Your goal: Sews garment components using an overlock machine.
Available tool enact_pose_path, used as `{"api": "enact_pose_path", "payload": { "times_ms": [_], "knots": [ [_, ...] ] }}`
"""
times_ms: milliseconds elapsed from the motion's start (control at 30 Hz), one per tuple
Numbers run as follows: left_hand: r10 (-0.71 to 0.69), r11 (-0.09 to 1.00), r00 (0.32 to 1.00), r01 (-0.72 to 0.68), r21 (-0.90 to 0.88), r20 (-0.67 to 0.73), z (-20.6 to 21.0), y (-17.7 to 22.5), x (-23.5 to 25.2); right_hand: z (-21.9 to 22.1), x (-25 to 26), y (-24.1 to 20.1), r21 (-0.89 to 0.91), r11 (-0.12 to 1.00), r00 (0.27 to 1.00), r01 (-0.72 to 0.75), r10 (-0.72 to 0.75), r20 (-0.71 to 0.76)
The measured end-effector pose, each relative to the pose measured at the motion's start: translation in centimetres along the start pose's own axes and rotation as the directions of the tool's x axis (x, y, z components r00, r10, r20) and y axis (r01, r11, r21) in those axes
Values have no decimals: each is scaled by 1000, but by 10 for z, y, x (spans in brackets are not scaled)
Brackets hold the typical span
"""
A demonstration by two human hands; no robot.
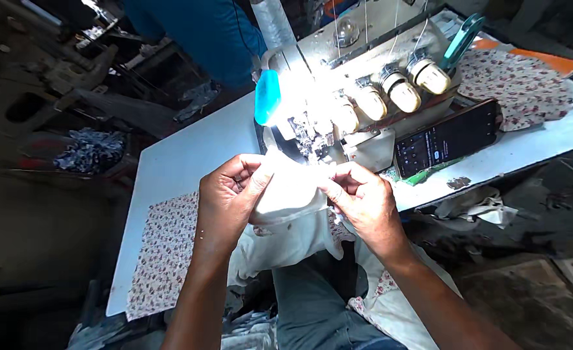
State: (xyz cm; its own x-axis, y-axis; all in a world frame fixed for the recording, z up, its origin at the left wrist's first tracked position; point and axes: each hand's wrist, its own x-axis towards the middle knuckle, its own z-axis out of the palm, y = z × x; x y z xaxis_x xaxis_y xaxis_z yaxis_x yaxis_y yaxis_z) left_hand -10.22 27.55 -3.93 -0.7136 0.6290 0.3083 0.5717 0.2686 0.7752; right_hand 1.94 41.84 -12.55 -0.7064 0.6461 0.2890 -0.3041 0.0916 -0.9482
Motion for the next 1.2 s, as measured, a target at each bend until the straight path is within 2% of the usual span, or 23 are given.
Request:
{"api": "enact_pose_path", "payload": {
  "times_ms": [267,433,567,633,733,800,900,1000,1100,1200],
  "knots": [
    [107,993,991,-102,63,-77,-12,-8,-3,4,2,3,-108,991,993,83,-91,-78],
    [84,996,990,-82,27,-111,-12,-8,-5,3,2,3,-127,984,989,126,-135,-60],
    [-11,998,997,6,-57,-80,-7,0,-8,4,2,-5,-24,996,995,84,-86,-50],
    [-4,999,998,0,-51,-64,-6,0,-9,7,3,-7,52,997,996,65,-61,-67],
    [-15,994,995,3,-112,-101,-3,-3,-10,11,3,-5,86,995,993,55,-45,-108],
    [-57,989,982,32,-144,-178,5,-4,-13,15,2,-4,92,994,990,51,-38,-134],
    [27,999,948,-32,-11,-318,25,-11,-22,27,-3,-3,32,995,983,96,-89,-163],
    [168,979,901,-106,174,-400,38,-21,-24,38,-3,7,-116,975,961,187,-207,-186],
    [214,937,893,-74,341,-396,24,-28,-19,30,8,11,-312,918,935,246,-309,-173],
    [145,923,937,-12,384,-318,12,-29,-15,26,13,5,-419,874,932,245,-331,-147]
  ]
}}
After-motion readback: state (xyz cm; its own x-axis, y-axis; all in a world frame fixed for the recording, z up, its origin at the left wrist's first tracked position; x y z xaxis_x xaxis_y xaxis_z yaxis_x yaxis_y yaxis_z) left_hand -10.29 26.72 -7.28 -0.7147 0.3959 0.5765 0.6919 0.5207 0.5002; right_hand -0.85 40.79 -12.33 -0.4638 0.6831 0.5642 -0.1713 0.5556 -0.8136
